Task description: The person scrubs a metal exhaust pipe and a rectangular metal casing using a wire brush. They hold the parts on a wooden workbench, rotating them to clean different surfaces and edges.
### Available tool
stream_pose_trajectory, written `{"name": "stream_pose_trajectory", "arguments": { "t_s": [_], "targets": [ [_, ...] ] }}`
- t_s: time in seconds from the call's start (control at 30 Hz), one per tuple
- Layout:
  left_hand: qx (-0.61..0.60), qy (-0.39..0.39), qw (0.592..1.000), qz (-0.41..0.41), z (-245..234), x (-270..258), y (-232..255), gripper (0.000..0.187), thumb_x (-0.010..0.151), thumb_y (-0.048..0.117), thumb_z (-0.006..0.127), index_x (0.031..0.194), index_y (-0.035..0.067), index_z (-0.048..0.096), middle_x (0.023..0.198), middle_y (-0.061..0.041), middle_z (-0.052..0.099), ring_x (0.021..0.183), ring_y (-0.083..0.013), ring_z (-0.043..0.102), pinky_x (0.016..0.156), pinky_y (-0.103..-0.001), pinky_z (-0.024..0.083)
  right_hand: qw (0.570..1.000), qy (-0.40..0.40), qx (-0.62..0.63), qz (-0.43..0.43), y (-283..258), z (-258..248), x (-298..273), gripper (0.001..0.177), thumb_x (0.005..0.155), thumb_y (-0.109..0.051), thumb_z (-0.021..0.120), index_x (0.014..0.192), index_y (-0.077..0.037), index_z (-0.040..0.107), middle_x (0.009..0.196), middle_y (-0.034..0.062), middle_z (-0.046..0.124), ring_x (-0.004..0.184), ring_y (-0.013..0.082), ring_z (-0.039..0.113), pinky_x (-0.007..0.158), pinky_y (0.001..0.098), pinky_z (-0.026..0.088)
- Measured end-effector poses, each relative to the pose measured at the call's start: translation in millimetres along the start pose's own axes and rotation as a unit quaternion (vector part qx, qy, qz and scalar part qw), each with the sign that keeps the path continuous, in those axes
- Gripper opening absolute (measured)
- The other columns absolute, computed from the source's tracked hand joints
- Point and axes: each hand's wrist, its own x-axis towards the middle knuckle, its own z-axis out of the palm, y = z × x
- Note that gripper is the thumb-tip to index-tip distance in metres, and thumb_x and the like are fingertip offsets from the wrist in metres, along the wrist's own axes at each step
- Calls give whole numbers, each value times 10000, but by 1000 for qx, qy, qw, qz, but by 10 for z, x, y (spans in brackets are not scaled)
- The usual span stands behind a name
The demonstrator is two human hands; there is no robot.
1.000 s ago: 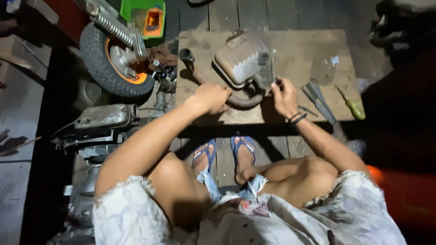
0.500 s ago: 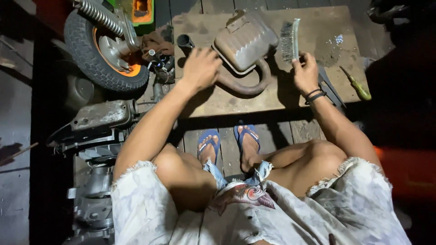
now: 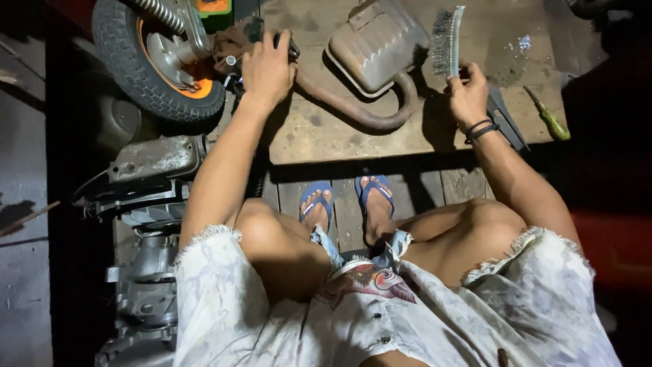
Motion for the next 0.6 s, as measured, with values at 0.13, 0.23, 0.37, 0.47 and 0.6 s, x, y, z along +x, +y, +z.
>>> {"name": "stream_pose_trajectory", "arguments": {
  "t_s": [0.13, 0.23, 0.37, 0.47, 0.6],
  "targets": [
    [13, 27, 1000, 7, 86, 10, -38, 567, 965, 240, 664, 1474, 132, 437, 1337, -231, 509, 1060, -486, 600, 800, -596, 503, 1000, 0, -18, 17, -47, 7, -8, 279, 930, -153, 653, 1206, -121, 669, 1054, 66, 725, 817, 190, 662, 710, 356, 547],
    [-44, 16, 999, -14, 24, -10, -24, 557, 961, 174, 710, 1450, 99, 454, 1358, -272, 479, 1102, -495, 583, 832, -614, 513, 999, -10, -38, 9, -46, -11, -15, 273, 964, -157, 667, 1232, -114, 648, 1068, 101, 742, 735, 182, 657, 626, 374, 547],
    [-98, 12, 994, -37, 82, -16, -65, 585, 921, 196, 769, 1400, 11, 487, 1356, -268, 467, 1189, -462, 539, 940, -578, 511, 1000, -6, 4, 23, -37, -39, -27, 249, 956, -99, 646, 1205, -94, 642, 1089, 79, 709, 797, 179, 661, 666, 346, 552],
    [-88, -1, 995, -35, 39, -45, -57, 604, 904, 278, 784, 1377, 14, 518, 1343, -259, 479, 1187, -444, 514, 934, -563, 501, 1000, -2, -5, 23, -28, -60, -32, 254, 950, -108, 635, 1203, -98, 649, 1079, 75, 711, 809, 182, 647, 668, 356, 543],
    [-84, 19, 996, -9, 73, -126, -71, 554, 877, 296, 788, 1300, 13, 569, 1262, -234, 532, 1143, -423, 540, 893, -556, 495, 998, 4, -18, 52, -186, -63, -93, 303, 918, -138, 602, 1212, -108, 668, 1088, 67, 723, 857, 191, 656, 710, 364, 559]
  ]
}}
